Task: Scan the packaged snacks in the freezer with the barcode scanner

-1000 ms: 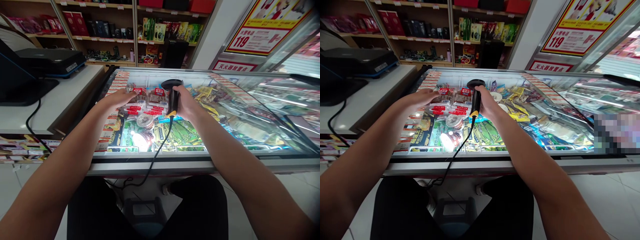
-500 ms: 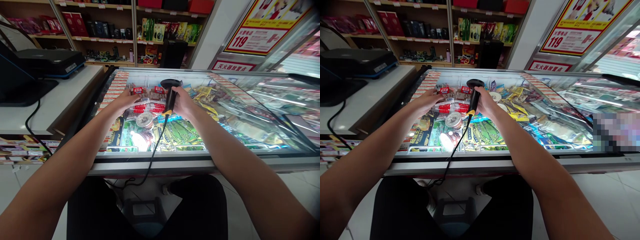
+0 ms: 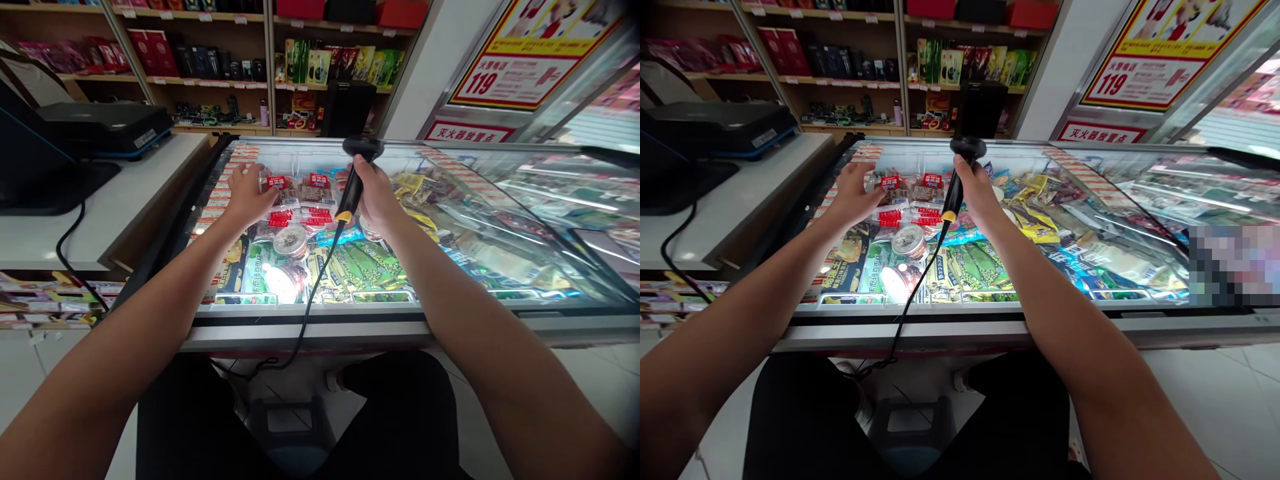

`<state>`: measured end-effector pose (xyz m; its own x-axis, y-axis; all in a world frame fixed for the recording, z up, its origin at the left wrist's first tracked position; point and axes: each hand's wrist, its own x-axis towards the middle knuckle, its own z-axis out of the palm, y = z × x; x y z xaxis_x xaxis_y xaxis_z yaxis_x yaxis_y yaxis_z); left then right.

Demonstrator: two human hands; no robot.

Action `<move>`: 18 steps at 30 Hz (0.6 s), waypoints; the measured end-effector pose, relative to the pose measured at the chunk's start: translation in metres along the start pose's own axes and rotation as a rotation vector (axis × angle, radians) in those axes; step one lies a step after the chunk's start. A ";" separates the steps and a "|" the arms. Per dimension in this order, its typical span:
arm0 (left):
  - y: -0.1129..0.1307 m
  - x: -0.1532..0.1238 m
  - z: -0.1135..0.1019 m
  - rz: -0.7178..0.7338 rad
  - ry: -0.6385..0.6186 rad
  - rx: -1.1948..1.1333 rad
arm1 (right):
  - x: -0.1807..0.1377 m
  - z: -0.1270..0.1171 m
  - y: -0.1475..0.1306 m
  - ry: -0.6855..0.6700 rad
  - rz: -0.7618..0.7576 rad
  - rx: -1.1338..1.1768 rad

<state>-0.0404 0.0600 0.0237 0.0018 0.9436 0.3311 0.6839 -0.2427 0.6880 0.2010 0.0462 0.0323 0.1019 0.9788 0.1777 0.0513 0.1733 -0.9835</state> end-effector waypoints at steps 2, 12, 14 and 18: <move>0.015 -0.009 -0.005 0.138 0.027 -0.037 | -0.012 0.008 -0.009 -0.003 -0.041 0.070; 0.054 -0.047 0.026 0.011 -0.427 -0.831 | -0.051 0.040 -0.006 -0.244 -0.192 -0.218; 0.052 -0.047 0.031 -0.066 -0.356 -0.876 | -0.049 0.037 -0.006 -0.307 -0.177 -0.203; 0.054 -0.045 0.020 -0.150 -0.261 -0.885 | -0.029 0.019 -0.003 -0.285 -0.231 -0.185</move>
<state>0.0114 0.0093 0.0334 0.1957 0.9736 0.1172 -0.1139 -0.0961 0.9888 0.1786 0.0195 0.0294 -0.2109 0.9122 0.3512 0.2214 0.3945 -0.8918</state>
